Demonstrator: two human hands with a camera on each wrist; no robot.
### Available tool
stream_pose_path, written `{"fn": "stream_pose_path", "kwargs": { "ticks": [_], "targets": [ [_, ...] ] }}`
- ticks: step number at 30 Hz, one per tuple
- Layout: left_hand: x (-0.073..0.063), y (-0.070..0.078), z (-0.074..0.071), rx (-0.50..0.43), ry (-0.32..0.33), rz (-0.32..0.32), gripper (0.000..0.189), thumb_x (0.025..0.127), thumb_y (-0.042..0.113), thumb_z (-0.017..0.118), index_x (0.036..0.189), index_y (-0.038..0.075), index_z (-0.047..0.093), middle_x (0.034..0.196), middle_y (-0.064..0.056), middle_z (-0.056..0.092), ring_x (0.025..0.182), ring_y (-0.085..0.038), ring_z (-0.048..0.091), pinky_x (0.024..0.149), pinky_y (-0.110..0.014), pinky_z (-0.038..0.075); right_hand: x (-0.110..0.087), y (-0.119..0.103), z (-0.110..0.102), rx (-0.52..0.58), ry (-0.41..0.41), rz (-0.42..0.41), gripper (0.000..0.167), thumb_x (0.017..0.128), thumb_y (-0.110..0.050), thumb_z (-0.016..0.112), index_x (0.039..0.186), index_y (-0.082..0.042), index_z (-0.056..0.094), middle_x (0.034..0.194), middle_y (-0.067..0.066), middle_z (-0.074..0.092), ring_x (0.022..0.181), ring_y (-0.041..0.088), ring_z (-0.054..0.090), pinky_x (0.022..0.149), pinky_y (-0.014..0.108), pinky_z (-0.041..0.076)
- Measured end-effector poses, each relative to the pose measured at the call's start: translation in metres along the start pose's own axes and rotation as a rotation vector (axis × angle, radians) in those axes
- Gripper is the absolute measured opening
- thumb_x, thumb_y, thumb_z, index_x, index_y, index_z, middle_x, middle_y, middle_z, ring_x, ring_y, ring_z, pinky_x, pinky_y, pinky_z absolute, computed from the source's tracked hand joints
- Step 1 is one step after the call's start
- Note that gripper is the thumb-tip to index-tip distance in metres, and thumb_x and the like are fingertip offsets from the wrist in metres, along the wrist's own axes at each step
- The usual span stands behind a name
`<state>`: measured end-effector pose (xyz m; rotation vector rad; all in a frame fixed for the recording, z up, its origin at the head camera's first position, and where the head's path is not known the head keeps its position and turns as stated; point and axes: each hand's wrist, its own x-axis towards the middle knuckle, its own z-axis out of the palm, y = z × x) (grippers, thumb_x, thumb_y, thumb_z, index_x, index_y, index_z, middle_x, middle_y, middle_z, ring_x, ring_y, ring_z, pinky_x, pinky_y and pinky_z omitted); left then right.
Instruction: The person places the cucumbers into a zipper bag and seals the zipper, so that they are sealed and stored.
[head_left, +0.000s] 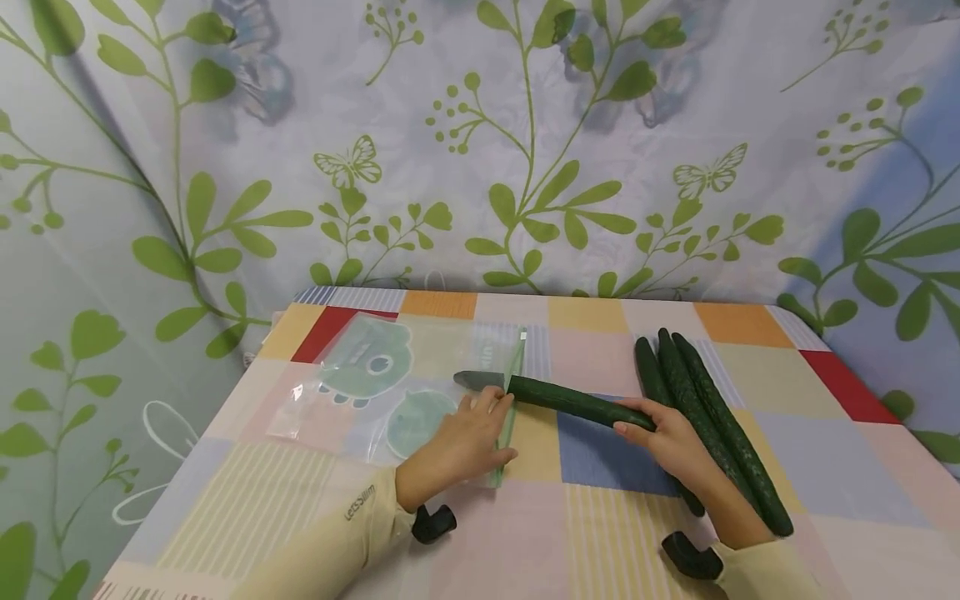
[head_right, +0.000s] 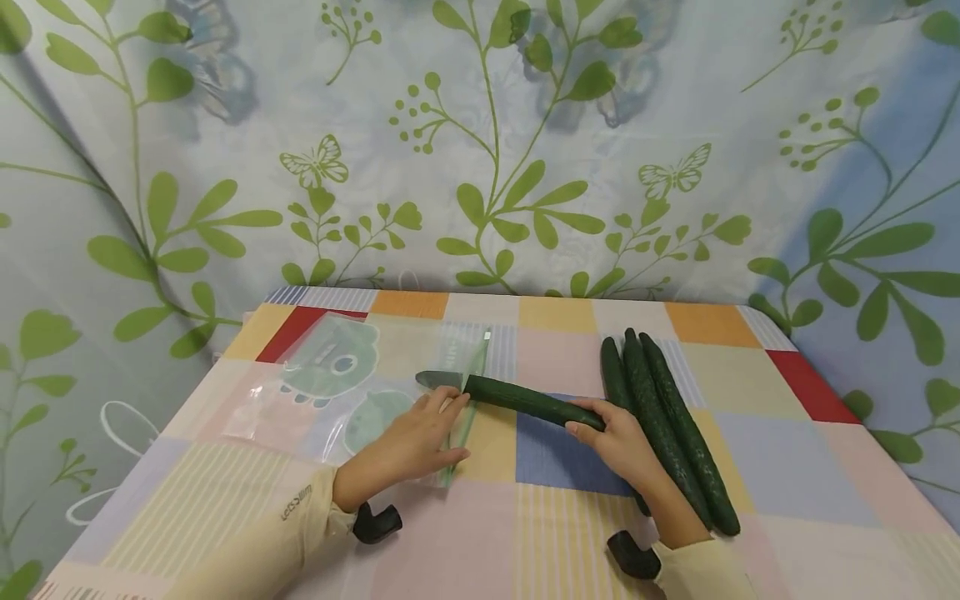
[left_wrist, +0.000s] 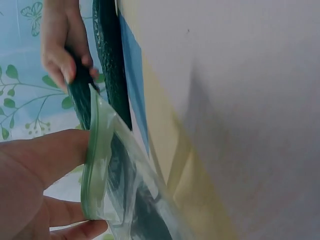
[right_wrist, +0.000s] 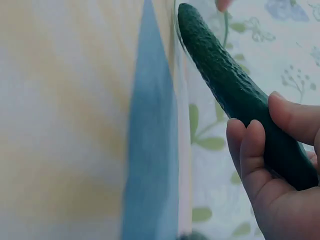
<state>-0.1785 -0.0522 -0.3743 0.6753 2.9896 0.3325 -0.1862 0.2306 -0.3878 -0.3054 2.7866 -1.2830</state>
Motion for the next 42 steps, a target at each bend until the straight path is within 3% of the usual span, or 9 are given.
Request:
{"fn": "stream_pose_path", "kwargs": {
  "ticks": [4,12,17,26,32,37,42],
  "targets": [
    [0.002,0.001,-0.001,0.002,0.011,-0.005,0.072,0.081,0.042,0.064,0.140,0.011,0.035,0.135,-0.004,0.034,0.111,-0.035,0.045,0.064,-0.041,0.049,0.027,-0.011,0.013,0.044,-0.025,-0.051,0.047,0.087,-0.028,0.061,0.126,-0.003,0.052,0.109,0.016,0.063,0.092,0.021,0.061,0.073,0.032,0.048],
    [0.001,0.005,-0.006,0.068,0.098,0.049,0.070,0.081,0.041,0.064,0.139,0.013,0.037,0.133,-0.003,0.038,0.110,-0.037,0.051,0.073,-0.047,0.050,0.069,-0.017,0.037,0.089,-0.026,-0.088,0.045,0.086,-0.026,0.062,0.123,-0.002,0.053,0.109,0.018,0.061,0.090,0.022,0.060,0.072,0.032,0.049],
    [-0.001,0.008,-0.006,0.091,0.098,0.069,0.072,0.081,0.044,0.064,0.139,0.012,0.037,0.133,-0.003,0.038,0.113,-0.038,0.049,0.075,-0.047,0.049,0.084,-0.025,0.051,0.139,-0.021,-0.092,0.043,0.086,-0.022,0.062,0.123,-0.002,0.053,0.107,0.019,0.061,0.087,0.021,0.060,0.072,0.029,0.048],
    [-0.005,0.010,-0.008,0.134,0.192,0.110,0.067,0.080,0.044,0.065,0.134,0.011,0.044,0.128,-0.003,0.042,0.105,-0.026,0.052,0.067,-0.037,0.050,0.103,-0.044,0.073,0.173,-0.004,-0.108,0.041,0.085,-0.019,0.064,0.121,-0.003,0.054,0.115,0.019,0.056,0.094,0.026,0.056,0.074,0.030,0.047],
    [-0.005,0.009,-0.006,0.121,0.138,0.084,0.066,0.080,0.043,0.065,0.135,0.013,0.043,0.129,-0.001,0.040,0.104,-0.026,0.052,0.070,-0.040,0.049,0.112,-0.045,0.081,0.150,-0.020,-0.123,0.038,0.086,-0.012,0.061,0.119,0.003,0.053,0.114,0.021,0.049,0.088,0.025,0.056,0.072,0.030,0.048],
    [-0.005,0.005,-0.003,0.079,0.070,0.069,0.067,0.079,0.043,0.066,0.135,0.014,0.042,0.129,0.001,0.039,0.099,-0.027,0.053,0.068,-0.039,0.048,0.119,-0.039,0.084,0.193,-0.071,-0.060,0.037,0.087,-0.012,0.061,0.118,0.006,0.053,0.112,0.021,0.046,0.086,0.020,0.057,0.073,0.029,0.051],
    [-0.006,-0.002,-0.002,0.068,0.046,0.055,0.065,0.079,0.043,0.066,0.133,0.014,0.043,0.129,0.001,0.037,0.092,-0.026,0.054,0.064,-0.037,0.046,0.126,-0.035,0.087,0.230,-0.105,-0.026,0.040,0.084,-0.018,0.065,0.116,0.004,0.054,0.105,0.018,0.053,0.079,0.019,0.061,0.069,0.029,0.053]
  ]
}}
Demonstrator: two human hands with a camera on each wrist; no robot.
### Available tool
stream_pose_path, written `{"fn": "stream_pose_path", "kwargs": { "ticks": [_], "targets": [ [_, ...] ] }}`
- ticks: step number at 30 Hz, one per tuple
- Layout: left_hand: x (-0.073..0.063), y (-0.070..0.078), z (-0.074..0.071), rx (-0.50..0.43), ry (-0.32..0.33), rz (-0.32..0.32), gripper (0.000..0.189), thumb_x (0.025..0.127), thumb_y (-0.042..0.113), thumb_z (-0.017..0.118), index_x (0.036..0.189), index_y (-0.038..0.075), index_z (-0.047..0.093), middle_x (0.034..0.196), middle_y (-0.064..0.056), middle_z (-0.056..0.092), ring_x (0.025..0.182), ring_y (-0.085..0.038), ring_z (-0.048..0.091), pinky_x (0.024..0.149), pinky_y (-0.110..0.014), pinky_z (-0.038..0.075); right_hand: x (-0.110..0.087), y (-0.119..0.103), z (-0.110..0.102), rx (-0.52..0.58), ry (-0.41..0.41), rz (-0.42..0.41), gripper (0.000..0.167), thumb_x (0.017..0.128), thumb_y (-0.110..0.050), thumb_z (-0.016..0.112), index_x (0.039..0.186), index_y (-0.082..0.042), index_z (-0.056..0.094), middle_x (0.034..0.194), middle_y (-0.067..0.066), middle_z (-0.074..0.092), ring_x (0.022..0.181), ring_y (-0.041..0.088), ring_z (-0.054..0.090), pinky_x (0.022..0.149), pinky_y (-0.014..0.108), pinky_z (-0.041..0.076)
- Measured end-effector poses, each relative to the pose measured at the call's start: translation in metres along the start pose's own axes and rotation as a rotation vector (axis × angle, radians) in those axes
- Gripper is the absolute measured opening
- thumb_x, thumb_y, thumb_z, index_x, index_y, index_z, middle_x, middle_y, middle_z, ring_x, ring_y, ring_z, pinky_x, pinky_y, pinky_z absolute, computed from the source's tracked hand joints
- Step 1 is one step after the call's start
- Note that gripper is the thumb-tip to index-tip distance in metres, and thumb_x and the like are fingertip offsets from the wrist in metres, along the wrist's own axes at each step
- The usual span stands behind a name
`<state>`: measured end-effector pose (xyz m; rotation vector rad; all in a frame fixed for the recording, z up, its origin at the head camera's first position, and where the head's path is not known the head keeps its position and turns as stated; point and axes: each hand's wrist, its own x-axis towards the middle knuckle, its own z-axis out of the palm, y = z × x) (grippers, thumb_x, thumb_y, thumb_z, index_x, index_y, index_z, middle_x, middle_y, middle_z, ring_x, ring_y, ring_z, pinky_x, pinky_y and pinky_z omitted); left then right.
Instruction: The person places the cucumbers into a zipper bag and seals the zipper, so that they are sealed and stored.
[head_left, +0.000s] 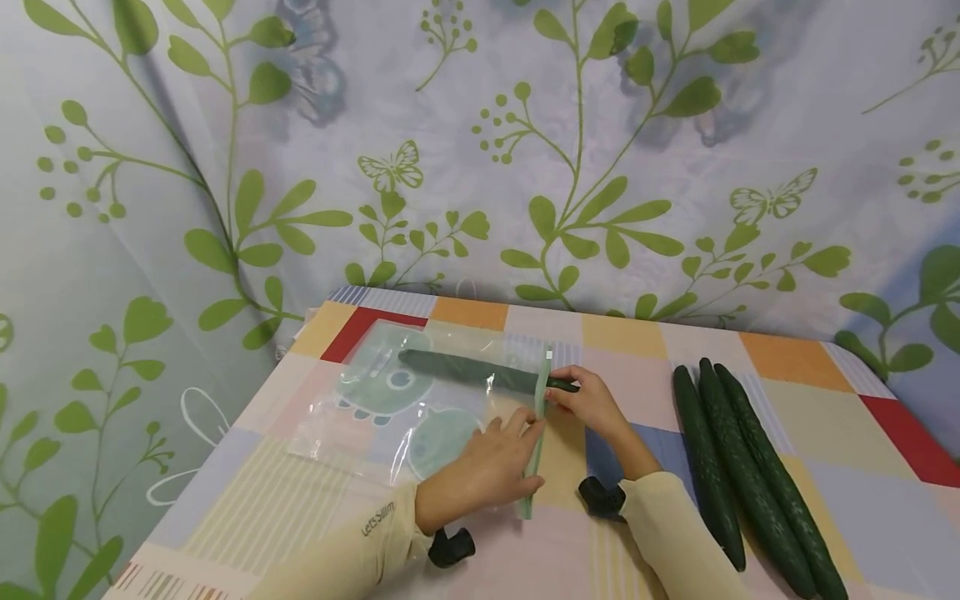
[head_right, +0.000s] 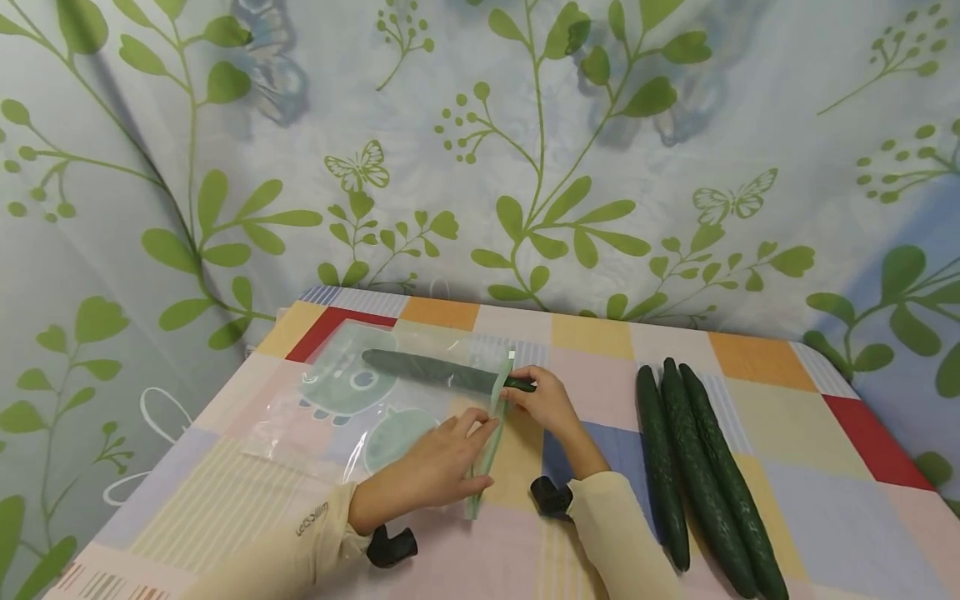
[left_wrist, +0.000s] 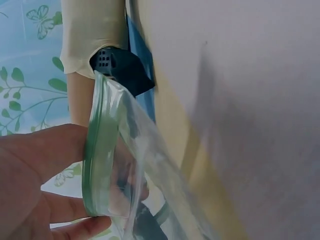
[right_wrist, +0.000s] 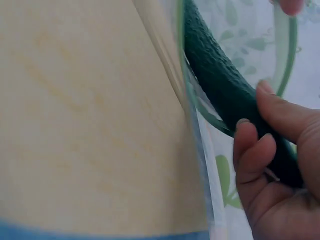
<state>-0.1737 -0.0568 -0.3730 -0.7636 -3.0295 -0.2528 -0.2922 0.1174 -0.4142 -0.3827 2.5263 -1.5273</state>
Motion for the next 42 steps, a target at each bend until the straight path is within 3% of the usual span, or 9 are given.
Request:
{"fn": "stream_pose_path", "kwargs": {
  "ticks": [7,9,15,18,23,26,34,37,42],
  "targets": [
    [0.002,0.000,0.004,-0.008,-0.035,-0.016,0.069,0.079,0.043,0.066,0.136,0.013,0.042,0.129,0.001,0.038,0.091,-0.024,0.054,0.064,-0.036,0.046,-0.002,0.008,-0.014,-0.069,-0.093,0.022,0.047,0.082,-0.024,0.068,0.118,0.002,0.053,0.108,0.018,0.054,0.081,0.017,0.058,0.067,0.030,0.051],
    [0.003,0.000,0.005,-0.011,-0.038,-0.018,0.069,0.078,0.043,0.067,0.136,0.013,0.042,0.128,0.002,0.038,0.092,-0.024,0.054,0.064,-0.036,0.046,-0.003,0.010,-0.021,-0.065,-0.142,0.024,0.046,0.083,-0.024,0.066,0.117,0.005,0.052,0.099,0.019,0.057,0.074,0.017,0.057,0.063,0.030,0.050],
    [0.003,-0.001,0.008,0.019,-0.021,-0.019,0.068,0.079,0.043,0.066,0.135,0.014,0.043,0.128,0.002,0.038,0.095,-0.025,0.053,0.065,-0.036,0.046,-0.007,0.011,-0.033,-0.048,-0.332,0.026,0.040,0.094,-0.027,0.049,0.092,0.012,0.057,0.069,0.010,0.061,0.050,0.013,0.053,0.047,0.027,0.046],
    [0.004,-0.002,0.008,0.046,-0.005,-0.034,0.067,0.079,0.044,0.065,0.135,0.016,0.042,0.129,0.003,0.038,0.098,-0.026,0.052,0.068,-0.039,0.046,-0.005,0.008,-0.030,-0.007,-0.309,0.042,0.041,0.094,-0.028,0.048,0.085,0.011,0.057,0.061,0.004,0.058,0.045,0.010,0.050,0.043,0.025,0.042],
    [0.008,-0.007,0.001,0.060,0.024,-0.070,0.066,0.081,0.042,0.062,0.138,0.016,0.039,0.133,0.001,0.038,0.116,-0.036,0.046,0.083,-0.052,0.044,-0.004,0.010,-0.024,0.172,-0.232,0.130,0.040,0.093,-0.028,0.051,0.092,0.012,0.058,0.053,-0.005,0.047,0.038,0.006,0.038,0.038,0.020,0.031],
    [0.009,-0.011,-0.003,0.050,0.035,-0.067,0.065,0.083,0.039,0.060,0.140,0.016,0.037,0.135,0.000,0.037,0.121,-0.041,0.042,0.088,-0.058,0.040,-0.006,0.013,-0.023,0.279,-0.229,0.149,0.042,0.092,-0.026,0.051,0.100,0.015,0.058,0.052,-0.007,0.045,0.036,0.003,0.035,0.036,0.019,0.029],
    [0.011,-0.015,-0.003,0.077,0.065,-0.055,0.063,0.083,0.035,0.057,0.140,0.015,0.037,0.136,-0.002,0.037,0.124,-0.042,0.038,0.093,-0.064,0.032,-0.013,-0.001,-0.019,0.428,-0.287,0.109,0.033,0.094,-0.016,0.047,0.097,0.016,0.058,0.050,-0.008,0.042,0.033,0.000,0.033,0.031,0.016,0.027],
    [0.012,-0.017,-0.003,0.088,0.067,-0.061,0.062,0.083,0.032,0.057,0.140,0.015,0.038,0.136,-0.002,0.037,0.125,-0.041,0.038,0.094,-0.065,0.030,-0.019,-0.012,-0.016,0.437,-0.316,0.088,0.027,0.095,-0.011,0.044,0.092,0.010,0.060,0.050,-0.007,0.042,0.033,0.000,0.032,0.032,0.016,0.027],
    [0.013,-0.017,-0.003,0.073,0.032,-0.049,0.061,0.083,0.028,0.055,0.140,0.015,0.037,0.138,-0.002,0.036,0.126,-0.039,0.038,0.095,-0.064,0.030,-0.022,-0.026,-0.006,0.445,-0.322,0.079,0.029,0.095,-0.010,0.043,0.072,-0.009,0.059,0.049,-0.008,0.040,0.033,0.000,0.031,0.033,0.015,0.027]
  ]
}}
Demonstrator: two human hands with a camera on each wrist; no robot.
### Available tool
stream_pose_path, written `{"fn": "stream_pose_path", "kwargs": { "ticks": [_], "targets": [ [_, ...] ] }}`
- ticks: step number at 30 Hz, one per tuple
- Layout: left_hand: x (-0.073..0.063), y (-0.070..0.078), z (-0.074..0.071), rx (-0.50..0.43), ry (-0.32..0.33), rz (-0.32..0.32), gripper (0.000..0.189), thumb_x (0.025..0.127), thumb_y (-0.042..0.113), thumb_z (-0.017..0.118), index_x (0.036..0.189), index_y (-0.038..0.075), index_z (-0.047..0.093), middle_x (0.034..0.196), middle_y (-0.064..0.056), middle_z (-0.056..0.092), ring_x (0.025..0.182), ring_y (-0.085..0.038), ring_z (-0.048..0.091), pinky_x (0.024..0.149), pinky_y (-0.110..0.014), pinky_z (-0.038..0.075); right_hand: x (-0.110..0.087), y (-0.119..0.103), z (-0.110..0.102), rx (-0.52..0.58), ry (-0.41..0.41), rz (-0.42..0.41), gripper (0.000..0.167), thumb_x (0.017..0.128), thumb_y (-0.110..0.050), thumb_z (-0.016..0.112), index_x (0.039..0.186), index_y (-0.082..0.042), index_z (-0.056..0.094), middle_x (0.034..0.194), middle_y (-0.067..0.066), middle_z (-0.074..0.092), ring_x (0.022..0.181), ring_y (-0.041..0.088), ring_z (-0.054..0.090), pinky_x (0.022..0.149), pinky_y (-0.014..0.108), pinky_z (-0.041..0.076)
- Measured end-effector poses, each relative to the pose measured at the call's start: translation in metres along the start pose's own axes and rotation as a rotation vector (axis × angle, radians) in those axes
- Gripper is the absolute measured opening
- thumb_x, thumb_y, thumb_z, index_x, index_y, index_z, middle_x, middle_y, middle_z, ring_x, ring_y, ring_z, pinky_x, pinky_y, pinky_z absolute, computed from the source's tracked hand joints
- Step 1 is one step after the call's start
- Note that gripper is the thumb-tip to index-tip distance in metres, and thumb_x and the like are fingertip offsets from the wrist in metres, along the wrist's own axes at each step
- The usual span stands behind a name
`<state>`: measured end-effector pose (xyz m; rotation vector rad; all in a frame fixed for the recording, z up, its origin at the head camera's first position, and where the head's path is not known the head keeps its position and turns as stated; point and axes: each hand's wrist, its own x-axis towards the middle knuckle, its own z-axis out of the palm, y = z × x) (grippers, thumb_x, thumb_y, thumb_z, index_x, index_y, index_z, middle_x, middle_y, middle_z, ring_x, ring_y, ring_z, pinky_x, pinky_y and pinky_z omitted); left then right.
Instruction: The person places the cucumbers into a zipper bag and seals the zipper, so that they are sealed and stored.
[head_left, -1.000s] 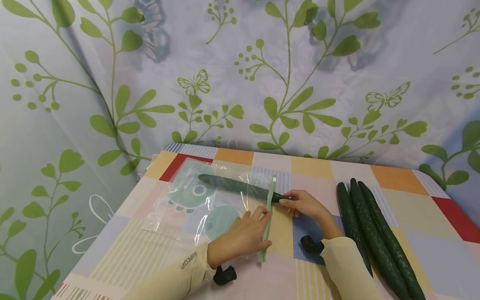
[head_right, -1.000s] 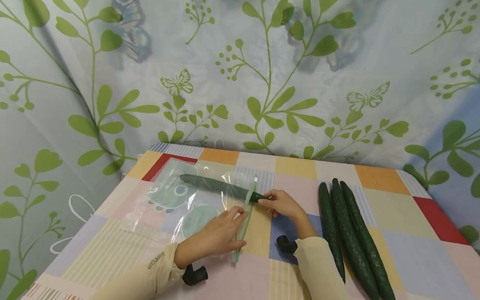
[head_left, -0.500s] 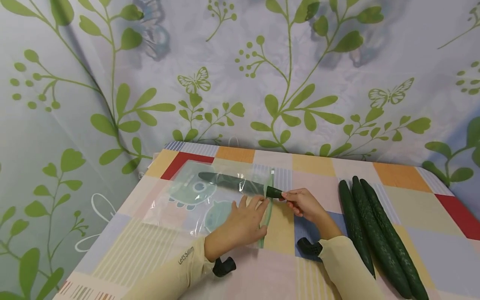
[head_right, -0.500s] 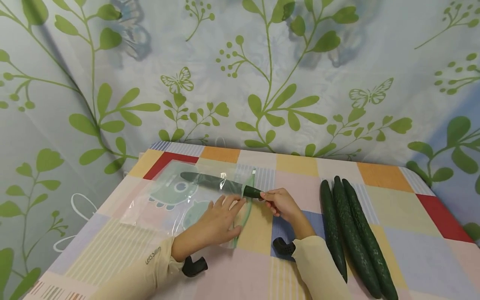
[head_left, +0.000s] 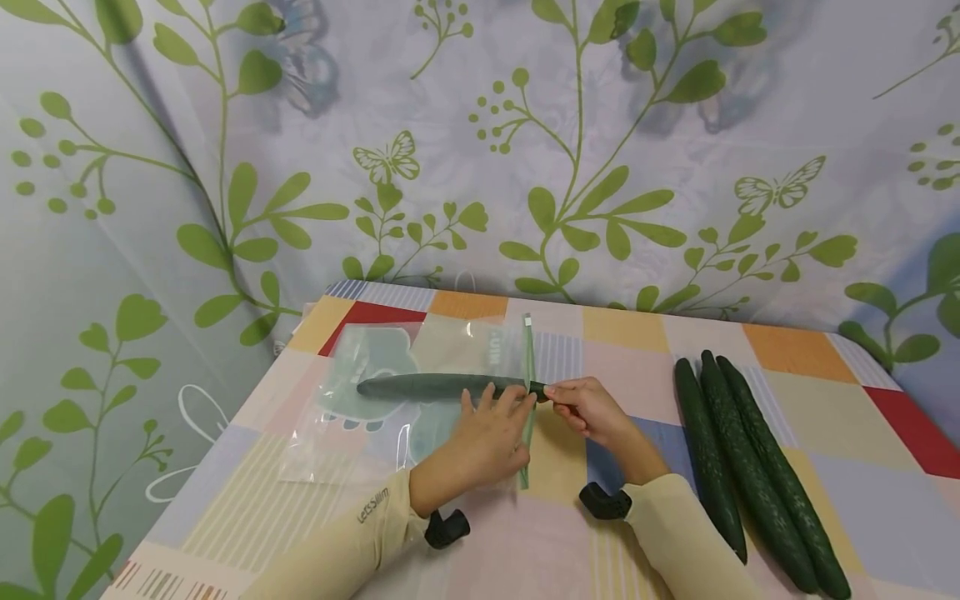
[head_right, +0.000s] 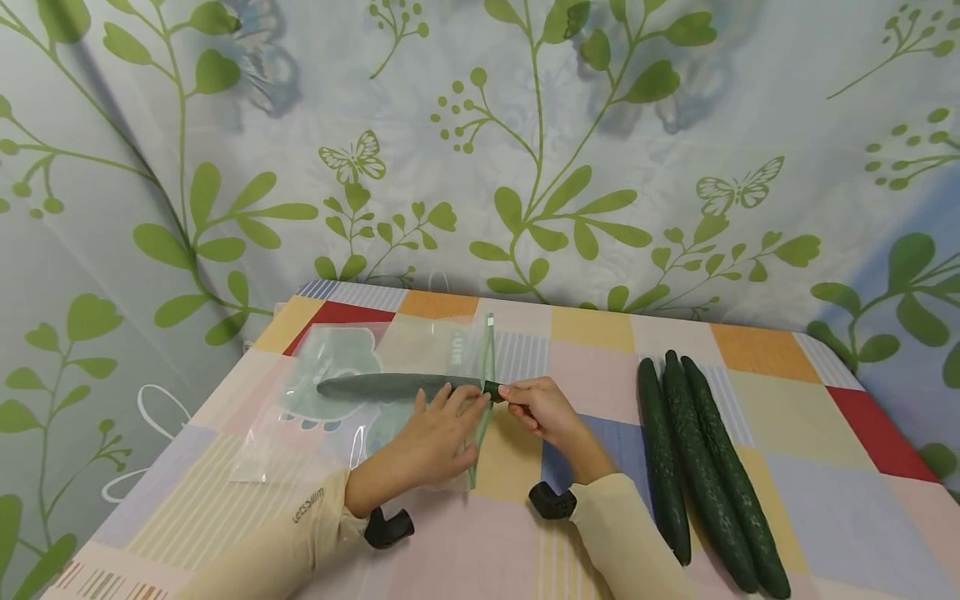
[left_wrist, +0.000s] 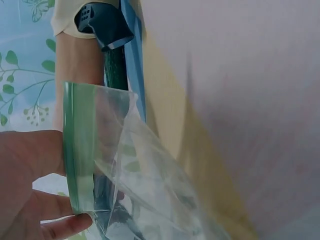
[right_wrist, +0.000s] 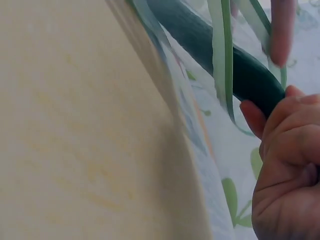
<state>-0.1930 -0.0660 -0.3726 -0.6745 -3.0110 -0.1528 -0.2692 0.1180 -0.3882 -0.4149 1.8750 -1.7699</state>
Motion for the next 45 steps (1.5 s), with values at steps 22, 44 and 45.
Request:
{"fn": "stream_pose_path", "kwargs": {
  "ticks": [22,44,45],
  "targets": [
    [-0.006,0.013,0.001,0.035,-0.010,0.214,0.064,0.080,0.027,0.055,0.140,0.019,0.034,0.137,0.003,0.035,0.127,-0.036,0.038,0.095,-0.062,0.032,0.013,0.015,-0.004,0.123,0.384,-0.124,0.027,0.088,0.000,0.046,0.063,-0.008,0.054,0.043,-0.006,0.042,0.031,0.004,0.032,0.032,0.019,0.024],
    [-0.002,0.017,0.017,-0.130,-0.107,0.228,0.065,0.084,0.028,0.057,0.142,0.013,0.031,0.139,-0.002,0.030,0.126,-0.042,0.036,0.092,-0.056,0.040,0.023,0.036,-0.030,-0.603,0.592,-0.004,0.044,0.080,-0.042,0.065,0.061,-0.004,0.055,0.039,-0.003,0.040,0.033,0.013,0.041,0.038,0.026,0.037],
    [-0.001,0.018,0.018,-0.139,-0.105,0.232,0.064,0.085,0.028,0.056,0.142,0.012,0.031,0.139,-0.003,0.030,0.126,-0.042,0.036,0.092,-0.054,0.041,0.022,0.035,-0.033,-0.635,0.576,0.002,0.039,0.083,-0.036,0.064,0.064,-0.003,0.058,0.040,-0.003,0.043,0.034,0.012,0.043,0.038,0.026,0.039]
  ]
}}
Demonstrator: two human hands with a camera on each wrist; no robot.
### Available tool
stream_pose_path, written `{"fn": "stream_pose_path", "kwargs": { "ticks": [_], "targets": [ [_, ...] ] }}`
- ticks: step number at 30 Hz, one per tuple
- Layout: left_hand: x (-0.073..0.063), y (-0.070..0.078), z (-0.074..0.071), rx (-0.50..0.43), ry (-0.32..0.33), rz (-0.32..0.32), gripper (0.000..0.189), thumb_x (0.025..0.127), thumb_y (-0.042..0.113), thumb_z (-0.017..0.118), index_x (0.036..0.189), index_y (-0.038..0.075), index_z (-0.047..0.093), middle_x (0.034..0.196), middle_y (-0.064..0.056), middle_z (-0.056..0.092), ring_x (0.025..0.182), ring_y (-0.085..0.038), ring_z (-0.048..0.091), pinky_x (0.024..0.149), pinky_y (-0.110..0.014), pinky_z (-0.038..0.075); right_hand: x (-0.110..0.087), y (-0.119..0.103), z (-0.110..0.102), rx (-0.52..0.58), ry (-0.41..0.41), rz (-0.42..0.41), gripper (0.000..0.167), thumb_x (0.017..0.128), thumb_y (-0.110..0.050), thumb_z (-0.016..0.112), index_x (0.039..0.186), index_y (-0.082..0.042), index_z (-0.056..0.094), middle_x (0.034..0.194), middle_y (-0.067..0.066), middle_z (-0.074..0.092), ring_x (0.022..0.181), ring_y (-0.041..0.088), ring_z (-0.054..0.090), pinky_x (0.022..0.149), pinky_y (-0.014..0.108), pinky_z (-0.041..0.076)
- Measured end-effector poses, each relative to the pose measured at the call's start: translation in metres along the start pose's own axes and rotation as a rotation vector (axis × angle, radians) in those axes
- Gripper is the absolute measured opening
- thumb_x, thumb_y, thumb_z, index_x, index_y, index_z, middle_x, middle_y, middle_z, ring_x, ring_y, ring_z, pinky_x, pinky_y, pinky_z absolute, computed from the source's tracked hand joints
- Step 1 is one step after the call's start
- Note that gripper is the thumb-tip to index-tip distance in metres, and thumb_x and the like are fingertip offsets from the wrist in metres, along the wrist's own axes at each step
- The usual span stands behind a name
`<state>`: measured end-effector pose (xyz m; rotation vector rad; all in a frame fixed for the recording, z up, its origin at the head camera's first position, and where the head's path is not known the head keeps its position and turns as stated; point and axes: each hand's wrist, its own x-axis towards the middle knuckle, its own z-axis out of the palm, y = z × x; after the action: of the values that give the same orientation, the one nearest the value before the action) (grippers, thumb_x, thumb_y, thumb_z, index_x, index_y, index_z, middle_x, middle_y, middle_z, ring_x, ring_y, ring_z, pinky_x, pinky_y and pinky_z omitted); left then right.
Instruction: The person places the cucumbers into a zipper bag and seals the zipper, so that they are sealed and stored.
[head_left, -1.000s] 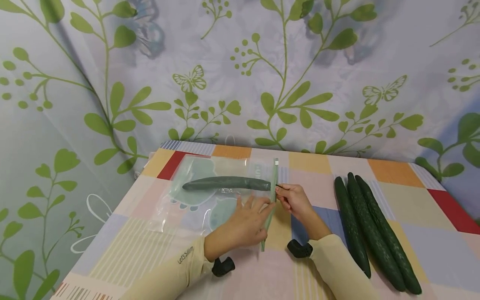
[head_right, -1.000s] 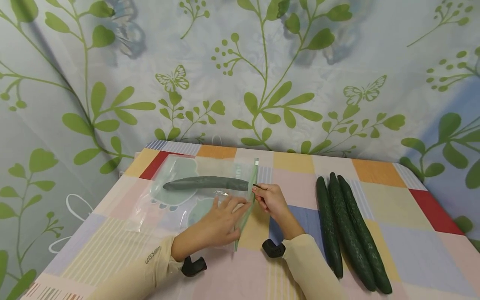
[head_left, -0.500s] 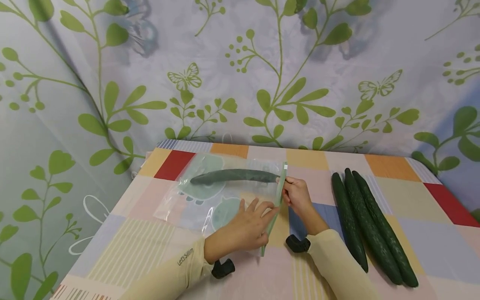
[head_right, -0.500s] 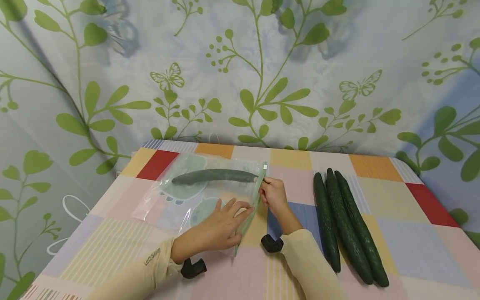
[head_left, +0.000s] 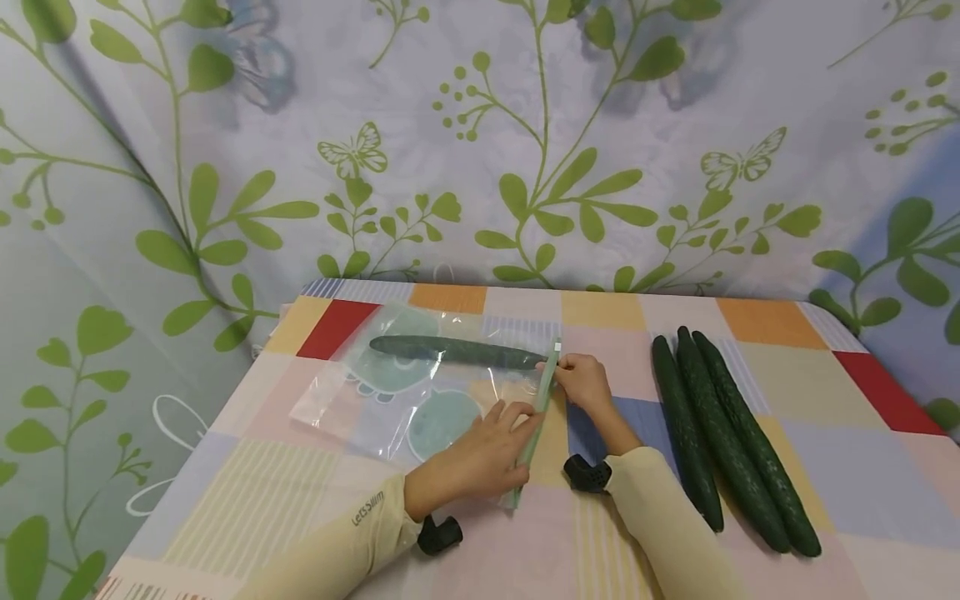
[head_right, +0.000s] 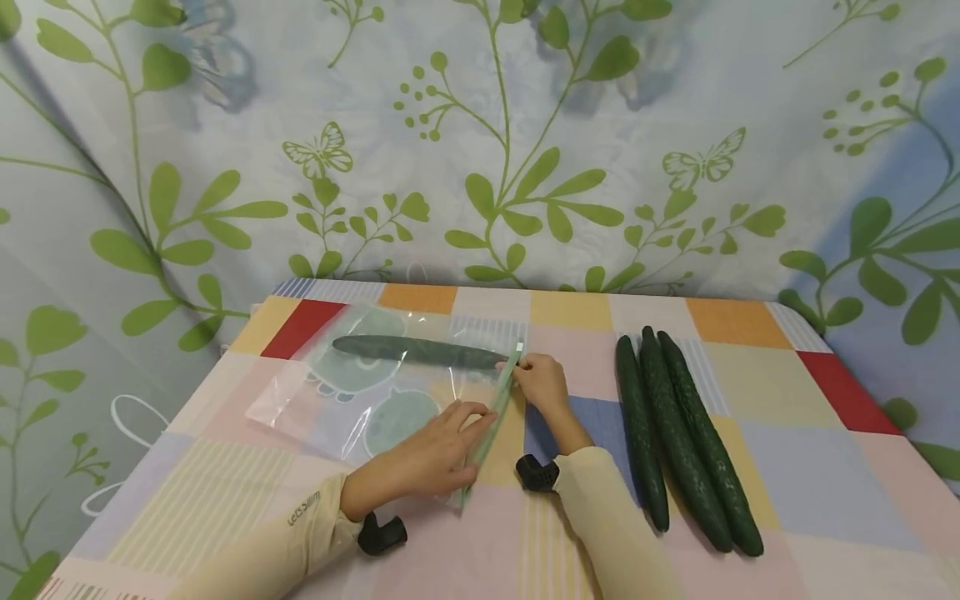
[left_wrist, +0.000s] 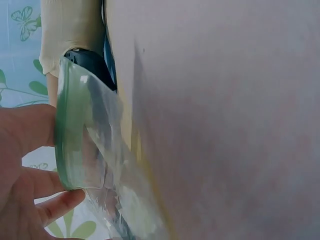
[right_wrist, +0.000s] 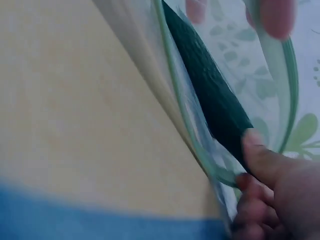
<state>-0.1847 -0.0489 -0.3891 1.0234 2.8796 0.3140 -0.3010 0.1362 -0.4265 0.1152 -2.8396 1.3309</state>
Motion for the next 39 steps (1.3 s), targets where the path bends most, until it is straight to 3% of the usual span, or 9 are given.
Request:
{"fn": "stream_pose_path", "kwargs": {
  "ticks": [4,13,20,24,32,35,39],
  "targets": [
    [0.002,-0.001,0.001,-0.014,0.013,0.025,0.062,0.086,0.027,0.055,0.141,0.008,0.032,0.138,-0.006,0.031,0.126,-0.039,0.036,0.096,-0.048,0.041,0.000,0.002,-0.011,0.026,-0.114,-0.009,0.018,0.085,-0.015,0.058,0.083,0.002,0.064,0.051,0.002,0.054,0.039,0.010,0.048,0.041,0.025,0.044],
    [0.003,-0.003,0.001,-0.021,0.018,0.054,0.060,0.087,0.024,0.054,0.139,0.003,0.033,0.136,-0.009,0.033,0.125,-0.032,0.037,0.110,-0.041,0.025,0.002,0.003,-0.019,0.142,-0.159,0.018,0.025,0.090,-0.012,0.054,0.106,0.006,0.062,0.072,0.011,0.064,0.047,0.011,0.051,0.045,0.025,0.044],
    [0.000,-0.006,-0.002,-0.080,0.014,0.057,0.061,0.086,0.023,0.054,0.139,0.002,0.033,0.136,-0.010,0.032,0.125,-0.040,0.036,0.107,-0.042,0.030,0.009,0.006,-0.016,0.269,-0.252,0.126,0.028,0.092,-0.016,0.052,0.108,0.005,0.060,0.070,-0.002,0.062,0.047,0.007,0.048,0.046,0.023,0.040],
    [-0.001,-0.006,-0.005,-0.091,0.005,0.046,0.061,0.086,0.022,0.054,0.140,0.003,0.032,0.138,-0.009,0.030,0.127,-0.040,0.033,0.105,-0.041,0.033,0.009,0.004,-0.016,0.301,-0.284,0.138,0.027,0.092,-0.016,0.052,0.109,0.005,0.058,0.071,-0.002,0.059,0.048,0.007,0.047,0.046,0.023,0.039],
    [0.001,-0.006,-0.005,-0.062,-0.012,0.030,0.062,0.087,0.021,0.051,0.142,0.005,0.028,0.140,-0.008,0.027,0.130,-0.036,0.030,0.110,-0.040,0.024,0.012,-0.002,-0.009,0.311,-0.248,0.130,0.027,0.094,-0.016,0.047,0.110,0.005,0.055,0.068,-0.003,0.054,0.047,0.007,0.046,0.046,0.022,0.037],
    [0.001,-0.006,-0.005,-0.066,-0.007,0.010,0.062,0.087,0.022,0.051,0.142,0.006,0.029,0.140,-0.007,0.028,0.128,-0.035,0.032,0.104,-0.037,0.034,0.013,-0.003,-0.007,0.309,-0.231,0.140,0.027,0.093,-0.015,0.048,0.110,0.005,0.055,0.066,-0.004,0.054,0.046,0.007,0.045,0.045,0.022,0.036],
    [-0.001,-0.006,-0.007,-0.059,-0.011,-0.028,0.063,0.086,0.025,0.052,0.142,0.006,0.029,0.139,-0.007,0.029,0.121,-0.028,0.037,0.088,-0.028,0.045,0.012,-0.004,-0.005,0.278,-0.241,0.147,0.031,0.092,-0.016,0.050,0.116,0.004,0.055,0.070,-0.002,0.056,0.047,0.007,0.046,0.045,0.022,0.037]
  ]
}}
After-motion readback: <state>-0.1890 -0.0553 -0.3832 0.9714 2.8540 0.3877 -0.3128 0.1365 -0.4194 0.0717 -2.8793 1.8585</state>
